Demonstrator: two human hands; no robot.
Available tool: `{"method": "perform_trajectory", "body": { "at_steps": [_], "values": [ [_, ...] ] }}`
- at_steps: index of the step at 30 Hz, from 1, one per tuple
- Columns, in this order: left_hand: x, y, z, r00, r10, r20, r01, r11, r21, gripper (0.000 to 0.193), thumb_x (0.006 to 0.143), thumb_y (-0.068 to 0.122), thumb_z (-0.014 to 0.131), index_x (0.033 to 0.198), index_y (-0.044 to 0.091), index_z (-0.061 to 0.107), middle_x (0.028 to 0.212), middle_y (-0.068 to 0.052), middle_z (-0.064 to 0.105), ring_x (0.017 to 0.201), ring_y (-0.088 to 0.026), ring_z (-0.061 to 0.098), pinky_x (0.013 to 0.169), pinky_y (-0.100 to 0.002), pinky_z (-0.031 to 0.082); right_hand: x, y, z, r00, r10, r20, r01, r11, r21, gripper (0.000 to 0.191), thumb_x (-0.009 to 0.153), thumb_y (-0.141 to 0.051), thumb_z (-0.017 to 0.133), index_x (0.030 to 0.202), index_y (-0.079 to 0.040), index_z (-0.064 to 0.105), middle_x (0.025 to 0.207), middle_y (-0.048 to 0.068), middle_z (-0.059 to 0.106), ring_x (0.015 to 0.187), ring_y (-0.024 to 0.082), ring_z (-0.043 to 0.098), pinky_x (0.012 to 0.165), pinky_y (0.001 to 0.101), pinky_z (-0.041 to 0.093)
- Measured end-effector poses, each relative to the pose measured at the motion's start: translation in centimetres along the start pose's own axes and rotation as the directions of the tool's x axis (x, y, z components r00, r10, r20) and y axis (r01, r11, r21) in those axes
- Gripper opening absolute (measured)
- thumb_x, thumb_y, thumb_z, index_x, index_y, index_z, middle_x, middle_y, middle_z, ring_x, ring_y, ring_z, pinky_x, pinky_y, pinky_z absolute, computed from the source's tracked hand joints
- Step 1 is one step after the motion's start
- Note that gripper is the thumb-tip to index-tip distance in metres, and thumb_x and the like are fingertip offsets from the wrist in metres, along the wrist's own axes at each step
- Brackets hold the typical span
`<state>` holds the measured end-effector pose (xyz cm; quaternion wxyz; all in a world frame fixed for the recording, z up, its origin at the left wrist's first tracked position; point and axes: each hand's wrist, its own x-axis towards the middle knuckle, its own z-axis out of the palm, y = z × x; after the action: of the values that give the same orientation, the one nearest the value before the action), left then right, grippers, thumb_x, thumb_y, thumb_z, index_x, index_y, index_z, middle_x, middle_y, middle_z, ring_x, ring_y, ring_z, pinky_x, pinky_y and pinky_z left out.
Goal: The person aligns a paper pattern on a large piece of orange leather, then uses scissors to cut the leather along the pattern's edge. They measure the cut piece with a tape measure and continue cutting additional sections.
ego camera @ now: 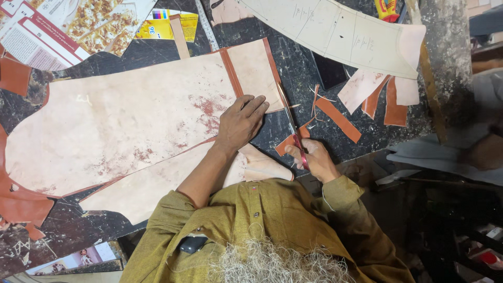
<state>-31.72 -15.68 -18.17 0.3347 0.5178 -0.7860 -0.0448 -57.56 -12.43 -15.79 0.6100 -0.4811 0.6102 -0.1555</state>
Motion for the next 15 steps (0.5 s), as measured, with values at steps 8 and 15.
{"method": "perform_trajectory", "body": {
  "at_steps": [8, 15],
  "values": [
    [0.2, 0.2, -0.2, 1.000, -0.008, 0.011, 0.008, 1.000, 0.010, 0.034, 0.088, 0.016, 0.076, 0.121, 0.013, 0.073, 0.130, 0.000, 0.069, 0.116, -0.023, 0.063, 0.084, -0.033, 0.059, -0.2, 0.0, 0.5, 0.992, 0.112, -0.058, -0.112, 0.994, 0.016, 0.033, 0.085, -0.033, 0.078, 0.088, -0.001, 0.072, 0.062, 0.002, 0.060, 0.047, 0.009, 0.055, 0.042, 0.0240, 0.042],
    [0.2, 0.2, -0.4, 1.000, -0.008, -0.016, 0.009, 1.000, 0.015, 0.035, 0.087, 0.017, 0.076, 0.122, 0.014, 0.073, 0.129, 0.002, 0.068, 0.117, -0.022, 0.063, 0.083, -0.032, 0.060, 1.4, -2.1, 0.0, 0.995, 0.091, -0.035, -0.089, 0.995, 0.035, 0.030, 0.089, -0.035, 0.075, 0.089, -0.005, 0.074, 0.066, -0.004, 0.062, 0.053, 0.003, 0.058, 0.047, 0.0203, 0.049]
  ]
}}
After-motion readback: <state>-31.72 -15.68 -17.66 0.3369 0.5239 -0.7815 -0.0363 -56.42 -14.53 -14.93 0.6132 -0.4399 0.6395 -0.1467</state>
